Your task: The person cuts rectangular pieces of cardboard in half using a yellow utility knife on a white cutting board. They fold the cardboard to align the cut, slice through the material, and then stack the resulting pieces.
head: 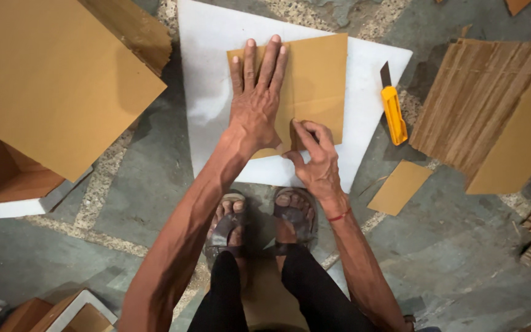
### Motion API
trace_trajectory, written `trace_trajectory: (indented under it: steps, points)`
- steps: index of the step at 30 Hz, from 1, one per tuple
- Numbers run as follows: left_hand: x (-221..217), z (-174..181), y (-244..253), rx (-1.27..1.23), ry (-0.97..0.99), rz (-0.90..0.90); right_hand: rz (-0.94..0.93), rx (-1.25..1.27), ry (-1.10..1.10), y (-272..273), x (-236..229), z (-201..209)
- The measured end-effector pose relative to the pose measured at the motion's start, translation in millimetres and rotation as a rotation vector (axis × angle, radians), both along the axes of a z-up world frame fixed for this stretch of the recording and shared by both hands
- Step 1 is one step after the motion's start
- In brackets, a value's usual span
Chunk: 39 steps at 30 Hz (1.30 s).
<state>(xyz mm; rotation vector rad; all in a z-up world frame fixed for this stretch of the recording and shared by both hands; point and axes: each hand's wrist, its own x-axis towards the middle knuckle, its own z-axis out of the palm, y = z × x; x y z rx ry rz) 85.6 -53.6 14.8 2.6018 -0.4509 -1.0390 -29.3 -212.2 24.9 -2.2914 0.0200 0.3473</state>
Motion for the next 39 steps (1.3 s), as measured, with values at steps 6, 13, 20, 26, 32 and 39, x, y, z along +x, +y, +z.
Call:
trace_trajectory:
  steps: [6, 13, 20, 26, 32, 39]
  points:
    - [-0.8, -2.1, -1.6, 0.011, -0.089, -0.013, -0.044, 0.046, 0.040, -10.7, 8.4, 8.8]
    - [-3.0, -10.0, -2.3, 0.009, -0.075, 0.007, -0.299, -0.365, -0.315, -89.4, 18.0, 9.8]
    - [-0.1, -3.0, -7.0, 0.000, -0.068, 0.039, -0.267, -0.451, -0.193, -116.7, 26.4, -22.2]
    - [1.8, 3.2, -7.9, 0.021, -0.047, 0.054, -0.226, -0.417, -0.207, -108.4, 28.8, -6.3]
    - [5.7, 3.4, -10.2, 0.041, -0.051, 0.049, -0.210, -0.245, -0.096, -63.1, 28.2, 22.2]
    - [2.3, 2.1, -6.1, 0.011, -0.017, 0.082, -0.031, -0.064, -0.118, -0.2, 38.9, 24.2]
